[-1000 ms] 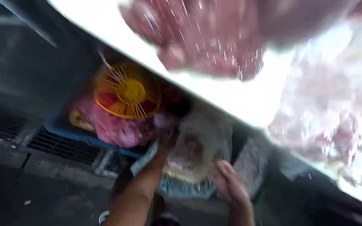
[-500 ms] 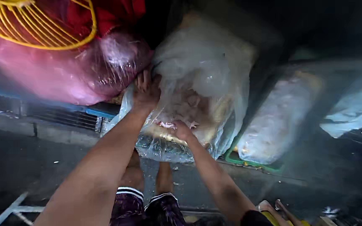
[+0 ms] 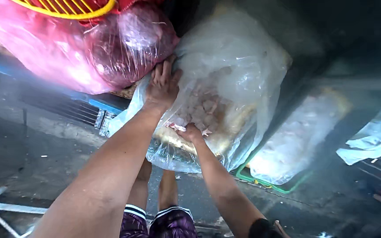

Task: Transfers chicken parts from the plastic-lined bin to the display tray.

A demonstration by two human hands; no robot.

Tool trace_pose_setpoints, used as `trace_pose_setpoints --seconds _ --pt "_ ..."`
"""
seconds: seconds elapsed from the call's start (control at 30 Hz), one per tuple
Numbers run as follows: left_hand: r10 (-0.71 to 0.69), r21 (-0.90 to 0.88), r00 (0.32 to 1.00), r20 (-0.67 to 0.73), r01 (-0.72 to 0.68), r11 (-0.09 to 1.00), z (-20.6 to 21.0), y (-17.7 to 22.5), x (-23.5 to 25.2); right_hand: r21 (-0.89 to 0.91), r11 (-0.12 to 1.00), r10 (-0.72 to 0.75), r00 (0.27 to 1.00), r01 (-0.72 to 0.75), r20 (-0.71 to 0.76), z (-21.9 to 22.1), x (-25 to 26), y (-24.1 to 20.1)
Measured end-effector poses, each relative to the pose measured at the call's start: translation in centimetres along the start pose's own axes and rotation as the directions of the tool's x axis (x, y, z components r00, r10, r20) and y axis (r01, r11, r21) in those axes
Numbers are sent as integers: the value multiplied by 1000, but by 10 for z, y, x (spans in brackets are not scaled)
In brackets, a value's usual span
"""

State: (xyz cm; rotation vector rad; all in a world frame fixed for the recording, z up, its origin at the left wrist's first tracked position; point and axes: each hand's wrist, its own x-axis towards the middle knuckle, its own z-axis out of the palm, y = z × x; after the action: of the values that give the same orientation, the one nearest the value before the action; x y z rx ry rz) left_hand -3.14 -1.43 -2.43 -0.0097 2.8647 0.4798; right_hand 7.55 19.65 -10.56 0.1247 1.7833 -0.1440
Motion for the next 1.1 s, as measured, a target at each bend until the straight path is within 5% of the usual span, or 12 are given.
trace_pose_setpoints --seconds 0.1,0.2,0.33,0.53,0.67,0.77,0.9,1.0,1.1 --pt "-9 -43 1000 16 10 999 -5 1 1 -162 974 -144 985 157 92 -17 -17 2" --pt "-6 -35 1000 7 7 999 -5 1 2 124 967 -223 975 222 -6 -49 -25 30" --pt "-9 -21 1000 -12 9 1000 -1 0 1 244 965 20 904 94 -427 -99 -6 70" --pt "-5 20 1000 -9 5 1000 0 2 2 592 805 329 816 21 -476 -100 86 62" --pt "14 22 999 -34 -13 1000 4 -3 0 790 591 200 918 165 -341 -68 77 71" --pt "28 16 999 -45 -28 999 6 -2 1 642 743 52 939 192 -341 -71 45 69" --pt "25 29 999 -40 -24 999 5 -3 2 514 812 101 802 276 -589 -122 28 29" --pt "35 8 998 -45 -35 999 4 -2 -1 520 822 68 866 233 -496 -159 11 -26" --pt "8 -9 999 -39 -9 1000 2 0 1 32 991 -97 855 131 -510 -156 56 -56"
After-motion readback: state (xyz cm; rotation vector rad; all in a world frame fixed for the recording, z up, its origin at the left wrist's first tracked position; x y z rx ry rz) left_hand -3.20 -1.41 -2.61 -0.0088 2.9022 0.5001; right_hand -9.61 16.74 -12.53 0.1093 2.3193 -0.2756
